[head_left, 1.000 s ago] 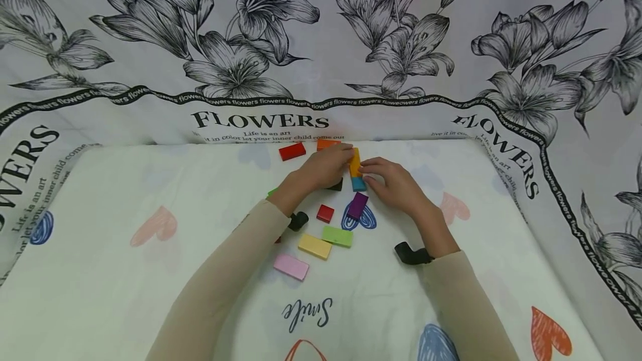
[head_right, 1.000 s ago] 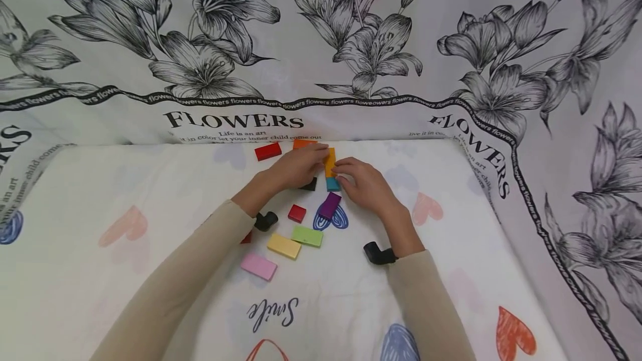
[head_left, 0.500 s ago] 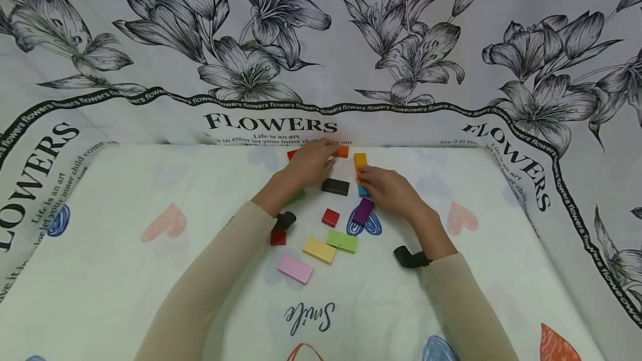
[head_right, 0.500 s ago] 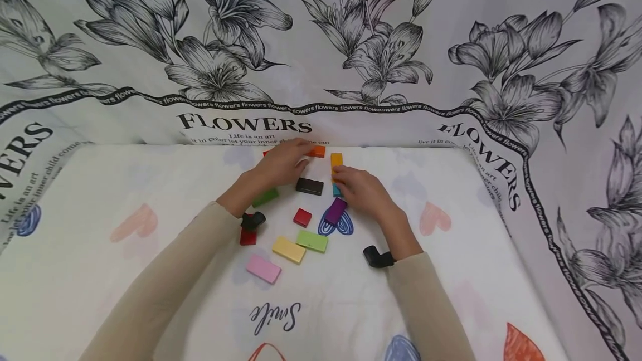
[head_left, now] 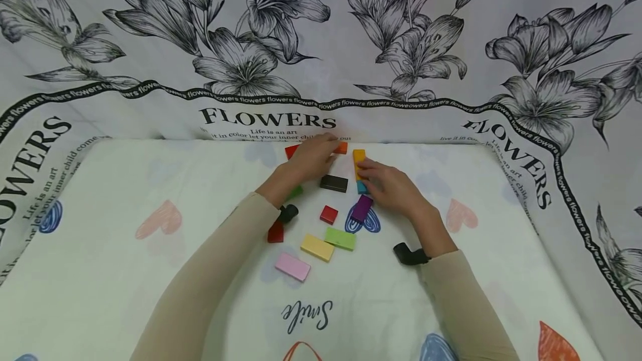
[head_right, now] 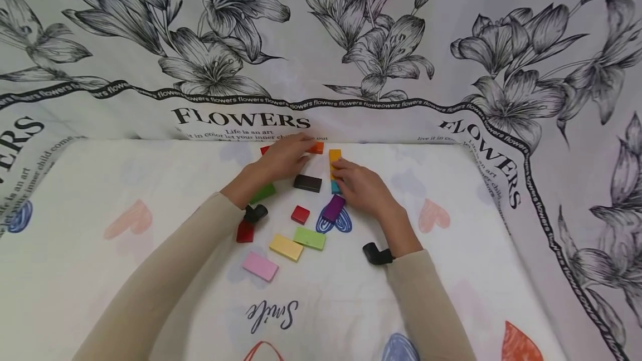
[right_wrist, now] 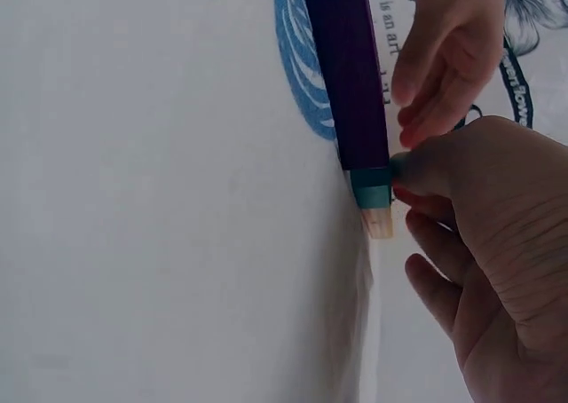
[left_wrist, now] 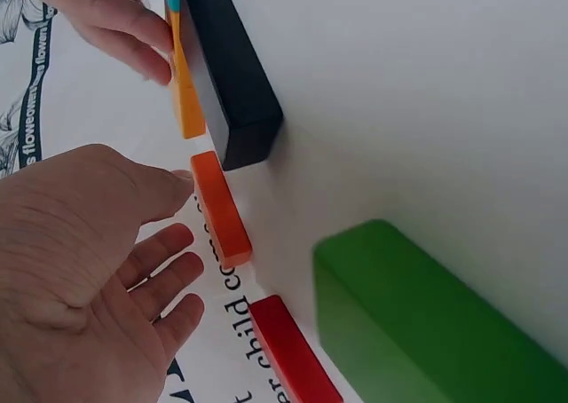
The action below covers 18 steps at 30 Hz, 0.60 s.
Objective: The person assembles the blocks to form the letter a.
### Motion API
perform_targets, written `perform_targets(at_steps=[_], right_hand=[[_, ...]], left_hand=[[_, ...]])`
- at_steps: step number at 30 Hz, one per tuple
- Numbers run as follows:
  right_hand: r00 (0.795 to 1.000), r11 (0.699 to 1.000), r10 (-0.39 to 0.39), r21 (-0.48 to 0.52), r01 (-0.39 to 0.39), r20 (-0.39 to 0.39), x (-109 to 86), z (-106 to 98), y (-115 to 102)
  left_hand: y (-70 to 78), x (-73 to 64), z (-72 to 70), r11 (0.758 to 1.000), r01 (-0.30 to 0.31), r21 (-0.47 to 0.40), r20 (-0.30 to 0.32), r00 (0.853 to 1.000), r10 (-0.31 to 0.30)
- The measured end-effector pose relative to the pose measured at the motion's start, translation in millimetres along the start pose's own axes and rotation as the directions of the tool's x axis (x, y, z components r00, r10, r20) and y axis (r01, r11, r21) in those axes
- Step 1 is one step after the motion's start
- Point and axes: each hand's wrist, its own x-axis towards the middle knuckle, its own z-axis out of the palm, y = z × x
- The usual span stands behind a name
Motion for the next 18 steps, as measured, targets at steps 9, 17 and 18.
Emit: perform_targets(at_steps=[9, 17, 18], right_hand=[[0.999, 0.998, -0.031, 0.047, 0.03, 0.01, 1.5, -2, 2], [0.999, 0.998, 0.003, 0.063, -0.006, 0.05, -0.5, -4, 4], [0.998, 0.998, 0.006, 0.066, -0.01, 0.054, -0.6, -5, 4]], left_hand=[[1.6, 13.4, -4.3, 1.0, -0.003, 0.006, 0.043, 0.999, 0.002], [-0.1, 20.3, 1.3, 0.999, -0.018, -0.033, 0.058, 0.998, 0.019], [0.0, 21.4, 2.2, 0.999, -0.02, -0.03, 0.053, 0.998, 0.021]])
